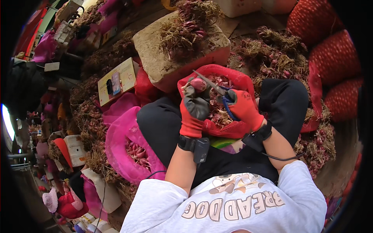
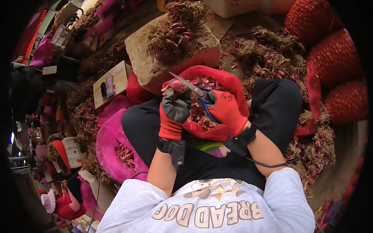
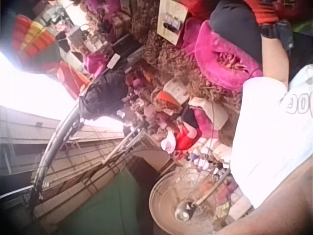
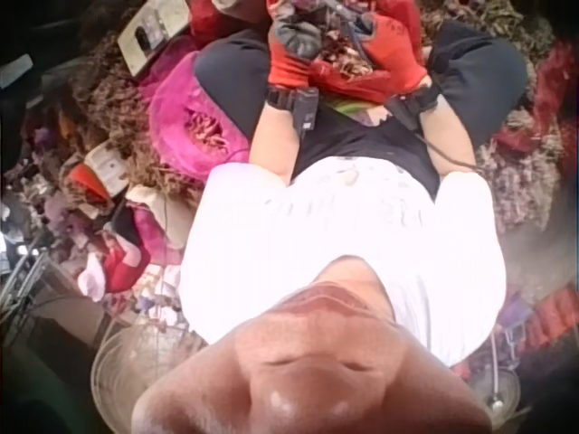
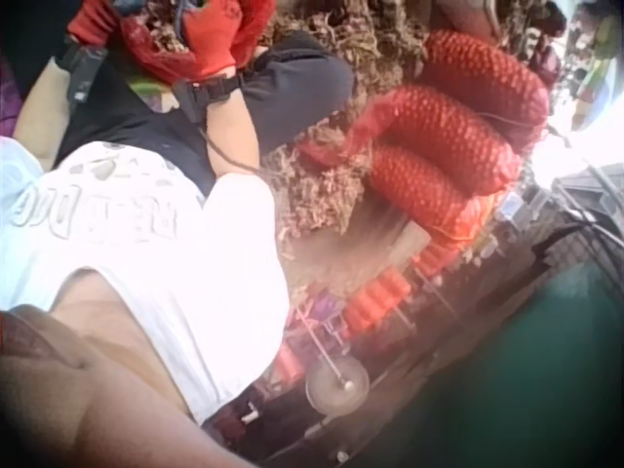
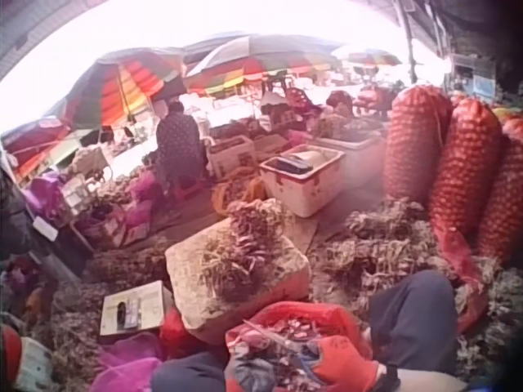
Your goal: Trimming the roots and tops of shallots using scissors and collecting them in a mesh bag.
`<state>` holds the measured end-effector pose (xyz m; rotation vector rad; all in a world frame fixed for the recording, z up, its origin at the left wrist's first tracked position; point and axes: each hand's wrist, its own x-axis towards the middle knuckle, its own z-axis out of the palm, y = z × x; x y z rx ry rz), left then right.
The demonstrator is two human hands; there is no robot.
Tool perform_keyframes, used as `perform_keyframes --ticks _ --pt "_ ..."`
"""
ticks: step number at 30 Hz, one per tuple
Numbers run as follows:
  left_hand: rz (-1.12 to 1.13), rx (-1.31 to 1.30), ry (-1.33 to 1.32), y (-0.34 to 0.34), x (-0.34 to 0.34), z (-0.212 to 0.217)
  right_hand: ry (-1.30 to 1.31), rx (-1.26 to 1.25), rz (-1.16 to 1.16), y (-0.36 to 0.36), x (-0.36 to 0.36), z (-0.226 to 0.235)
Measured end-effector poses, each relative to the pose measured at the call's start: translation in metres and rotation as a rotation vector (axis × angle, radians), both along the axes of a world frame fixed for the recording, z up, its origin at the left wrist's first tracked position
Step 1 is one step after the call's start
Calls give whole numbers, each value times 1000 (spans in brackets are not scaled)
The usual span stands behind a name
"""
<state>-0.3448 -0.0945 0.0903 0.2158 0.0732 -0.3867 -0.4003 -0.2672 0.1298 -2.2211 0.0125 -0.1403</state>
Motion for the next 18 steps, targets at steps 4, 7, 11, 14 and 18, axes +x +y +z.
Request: perform_keyframes --ticks 4,7,11,14,18 --pt "176 18 -39 6 4 8 -3 12 59 13 -9 5" --pt "252 -38 20 7 8 12 53 -9 86 12 -14 11" --pt "282 -33 -31 5 9 17 63 -59 86 10 -15 1" --pt "264 -54 -57 6 8 17 98 -42 64 10 -14 0" --pt "245 -41 -166 4 7 17 108 -23 77 6 -13 0"
